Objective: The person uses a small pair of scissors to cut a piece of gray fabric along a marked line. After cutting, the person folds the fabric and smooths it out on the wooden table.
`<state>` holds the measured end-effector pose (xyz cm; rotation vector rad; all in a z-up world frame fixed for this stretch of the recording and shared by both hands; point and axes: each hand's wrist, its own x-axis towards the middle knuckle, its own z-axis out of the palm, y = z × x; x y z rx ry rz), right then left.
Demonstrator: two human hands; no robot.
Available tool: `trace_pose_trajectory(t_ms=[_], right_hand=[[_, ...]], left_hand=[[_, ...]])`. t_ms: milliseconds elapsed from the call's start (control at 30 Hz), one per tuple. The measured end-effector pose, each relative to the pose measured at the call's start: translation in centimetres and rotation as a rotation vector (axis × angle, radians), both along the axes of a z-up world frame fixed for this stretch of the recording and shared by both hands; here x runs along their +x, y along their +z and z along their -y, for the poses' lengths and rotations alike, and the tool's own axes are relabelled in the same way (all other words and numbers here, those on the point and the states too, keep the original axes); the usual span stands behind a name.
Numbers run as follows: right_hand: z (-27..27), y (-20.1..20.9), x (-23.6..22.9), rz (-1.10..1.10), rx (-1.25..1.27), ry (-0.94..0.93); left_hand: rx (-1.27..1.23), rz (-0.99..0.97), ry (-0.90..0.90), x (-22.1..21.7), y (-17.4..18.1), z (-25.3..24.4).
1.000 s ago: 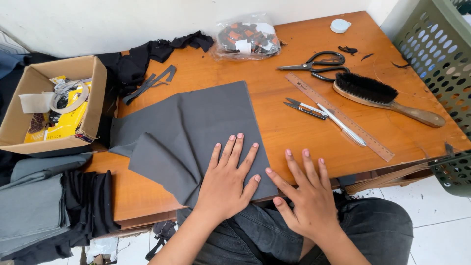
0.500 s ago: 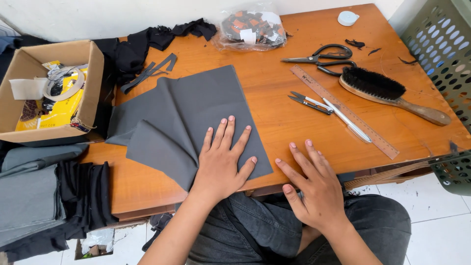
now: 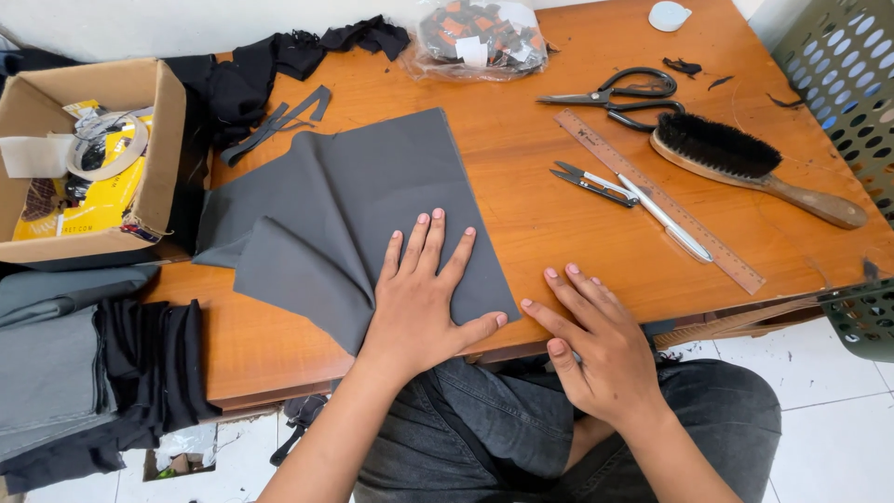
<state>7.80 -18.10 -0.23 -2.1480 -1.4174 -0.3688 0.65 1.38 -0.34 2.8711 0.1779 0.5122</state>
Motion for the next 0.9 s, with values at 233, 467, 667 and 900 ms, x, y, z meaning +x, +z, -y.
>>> trace_pose_trajectory(t_ms=[233, 467, 667, 900], right_hand=[[0.4, 0.1, 0.1, 0.059, -0.097, 0.023], [0.4, -0.1, 0.3, 0.019, -0.011, 0.031], [0.0, -0.3, -0.2, 0.155, -0.157, -0.047], [0.2, -0.1, 0.1, 0.023, -0.009, -0.012]], left_hand=[[0.038, 0.037, 0.001, 0.0, 0.1, 0.1], [0.027, 0.013, -0.005, -0.1, 0.2, 0.0], [0.053, 0.023, -0.007, -0.1, 0.2, 0.0], [0.016, -0.007, -0.018, -1.5, 0.6, -0.2]])
